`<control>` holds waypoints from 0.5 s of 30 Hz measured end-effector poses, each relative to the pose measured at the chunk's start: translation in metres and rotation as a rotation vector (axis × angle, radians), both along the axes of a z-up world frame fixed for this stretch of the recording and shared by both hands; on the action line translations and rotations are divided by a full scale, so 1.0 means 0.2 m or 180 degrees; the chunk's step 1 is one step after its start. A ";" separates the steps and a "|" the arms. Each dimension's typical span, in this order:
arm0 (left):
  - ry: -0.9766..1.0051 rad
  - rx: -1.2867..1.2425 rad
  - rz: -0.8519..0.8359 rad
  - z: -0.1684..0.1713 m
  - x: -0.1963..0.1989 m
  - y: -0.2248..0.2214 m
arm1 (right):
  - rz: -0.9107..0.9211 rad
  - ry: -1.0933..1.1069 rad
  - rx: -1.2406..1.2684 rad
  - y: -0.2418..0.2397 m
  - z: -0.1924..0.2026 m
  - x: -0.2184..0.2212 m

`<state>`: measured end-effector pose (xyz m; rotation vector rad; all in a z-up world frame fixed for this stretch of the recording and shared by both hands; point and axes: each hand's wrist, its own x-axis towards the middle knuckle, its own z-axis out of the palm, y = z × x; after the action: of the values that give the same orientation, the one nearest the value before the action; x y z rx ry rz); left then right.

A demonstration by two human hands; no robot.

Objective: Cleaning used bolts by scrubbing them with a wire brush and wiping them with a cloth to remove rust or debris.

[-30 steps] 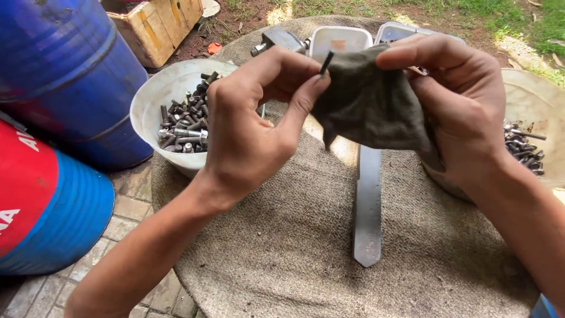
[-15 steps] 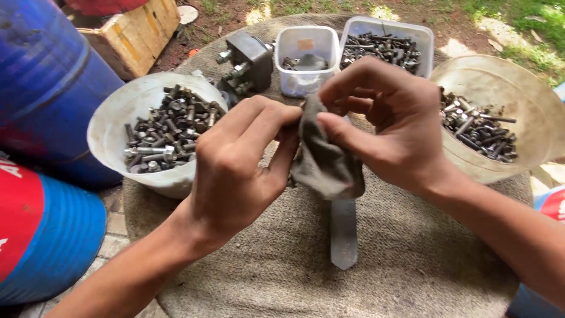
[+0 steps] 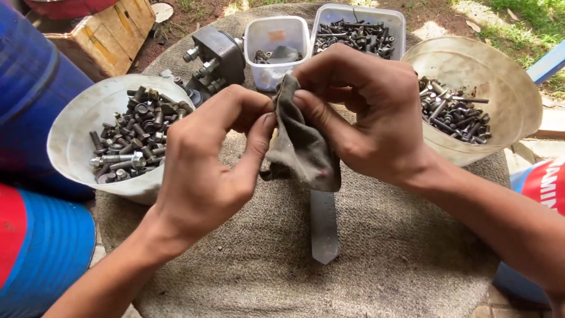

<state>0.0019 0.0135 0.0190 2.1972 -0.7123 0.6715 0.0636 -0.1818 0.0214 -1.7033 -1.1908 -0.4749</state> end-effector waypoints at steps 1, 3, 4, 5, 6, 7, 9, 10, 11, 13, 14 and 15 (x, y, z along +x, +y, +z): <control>-0.0006 -0.0007 -0.0012 0.01 0.00 0.00 | -0.0012 -0.0006 -0.0007 -0.01 0.00 0.00; 0.0905 -0.0527 -0.0222 0.04 -0.01 0.00 | 0.0458 0.0388 0.0181 -0.02 -0.01 0.02; 0.0904 -0.0517 -0.0210 0.04 -0.01 0.01 | 0.0469 0.0386 0.0192 -0.02 0.00 0.03; 0.1211 -0.0826 -0.0451 0.04 -0.01 0.02 | 0.0568 0.0431 0.0167 -0.03 0.00 0.03; 0.1531 -0.1144 -0.0705 0.04 0.00 0.02 | 0.0653 0.0487 0.0135 -0.04 0.00 0.04; 0.1543 -0.1142 -0.0706 0.03 0.01 0.03 | 0.0650 0.0498 0.0139 -0.05 0.01 0.03; 0.2094 -0.1695 -0.1376 0.02 0.02 0.05 | 0.0545 0.0147 0.0075 -0.04 0.02 0.03; 0.2085 -0.1700 -0.1358 0.02 0.02 0.04 | 0.0565 0.0144 0.0075 -0.04 0.02 0.03; 0.1244 -0.1033 -0.1015 0.02 0.02 0.04 | 0.0589 0.0292 0.0116 -0.05 0.02 0.03; 0.0436 -0.0351 -0.0654 0.01 0.03 0.03 | 0.0613 0.0458 0.0167 -0.05 0.01 0.02; 0.0055 -0.0125 -0.0578 0.00 0.03 0.03 | 0.0469 0.0656 0.0222 -0.05 0.00 0.02; -0.0322 0.0106 -0.0504 -0.02 0.04 0.04 | 0.0323 0.0852 0.0277 -0.04 0.00 0.01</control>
<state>0.0095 0.0211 0.0156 2.1216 -0.9449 0.6975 0.0655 -0.1907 0.0206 -1.5680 -1.0405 -0.2247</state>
